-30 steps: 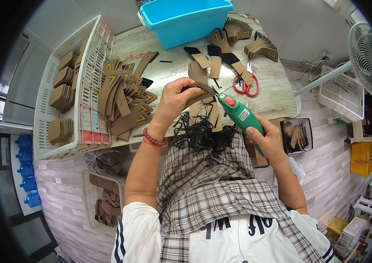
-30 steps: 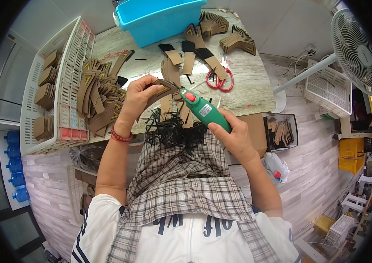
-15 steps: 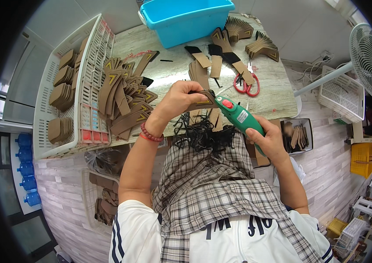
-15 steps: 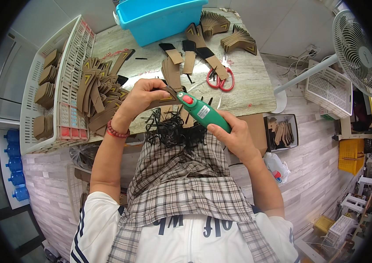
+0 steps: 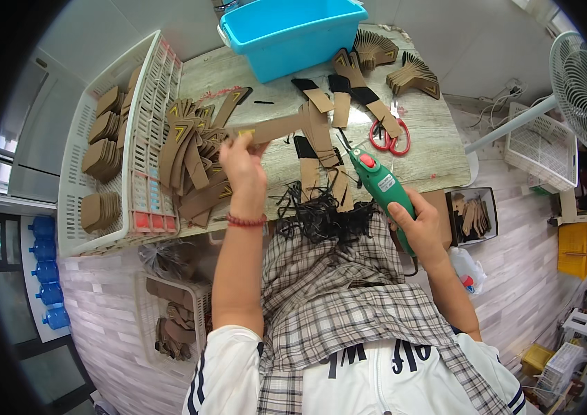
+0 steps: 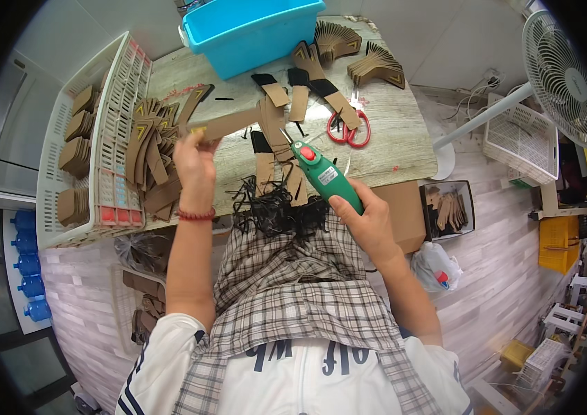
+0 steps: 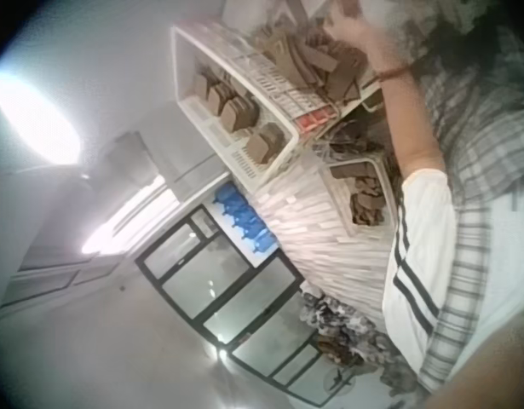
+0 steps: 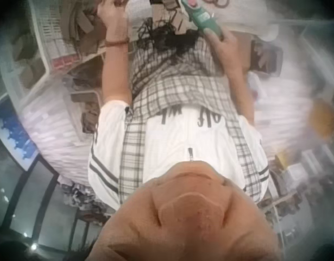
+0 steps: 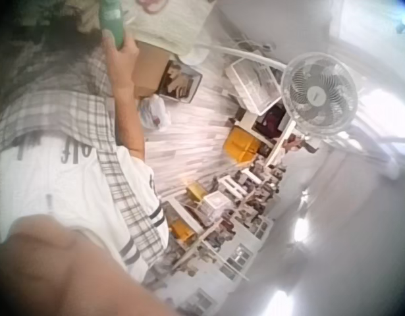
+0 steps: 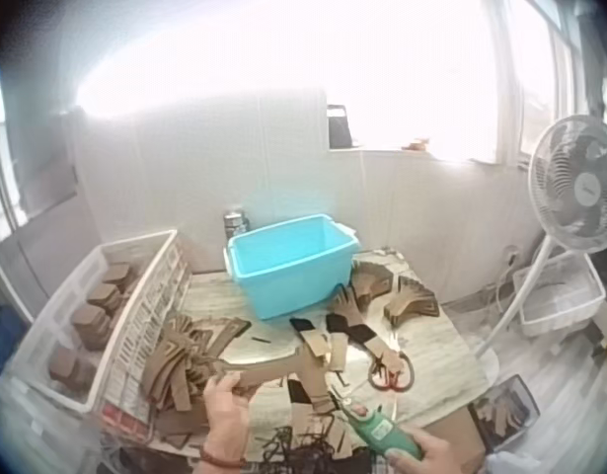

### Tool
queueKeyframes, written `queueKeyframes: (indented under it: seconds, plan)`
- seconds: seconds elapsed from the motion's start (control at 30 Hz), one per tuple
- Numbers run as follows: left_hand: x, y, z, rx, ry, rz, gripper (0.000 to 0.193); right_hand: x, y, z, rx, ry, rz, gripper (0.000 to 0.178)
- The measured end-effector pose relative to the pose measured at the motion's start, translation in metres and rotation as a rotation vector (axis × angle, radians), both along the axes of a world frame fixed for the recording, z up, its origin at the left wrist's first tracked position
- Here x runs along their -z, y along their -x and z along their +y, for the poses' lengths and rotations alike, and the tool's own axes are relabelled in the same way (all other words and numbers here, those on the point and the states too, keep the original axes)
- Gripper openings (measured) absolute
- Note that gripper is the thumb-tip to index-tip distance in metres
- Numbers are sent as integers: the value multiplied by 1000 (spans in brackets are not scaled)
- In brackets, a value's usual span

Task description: The person uses a green rotary tool to trim the edges of small brown cardboard pieces marked with yellow triangles. They handle the pieces one at a time, rotating them to cut along the edges, and place the finished pieces into a white basket on the left.

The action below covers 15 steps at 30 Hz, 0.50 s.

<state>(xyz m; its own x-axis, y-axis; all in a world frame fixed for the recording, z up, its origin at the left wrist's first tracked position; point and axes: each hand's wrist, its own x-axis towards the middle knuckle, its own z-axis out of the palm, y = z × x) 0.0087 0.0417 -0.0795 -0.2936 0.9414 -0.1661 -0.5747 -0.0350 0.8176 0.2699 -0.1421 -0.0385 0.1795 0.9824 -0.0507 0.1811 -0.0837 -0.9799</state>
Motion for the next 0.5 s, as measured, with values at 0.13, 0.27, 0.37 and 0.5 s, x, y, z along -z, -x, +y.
queueKeyframes:
  seconds: [0.13, 0.27, 0.37, 0.5]
  plan:
    - [19, -3, -43, 191, 416, -250, 24, 10, 0, -6, 10, 12, 25, 37]
    - [20, -16, -68, 449, 330, -384, 25, 9, 6, -12, 10, 53, 26, 39]
    - [4, -37, -75, 487, 172, -290, 22, 8, 12, -14, 0, 89, -21, 39]
    - [-2, -45, -73, 459, 58, -171, 13, 2, 17, -15, -3, 102, -25, 41]
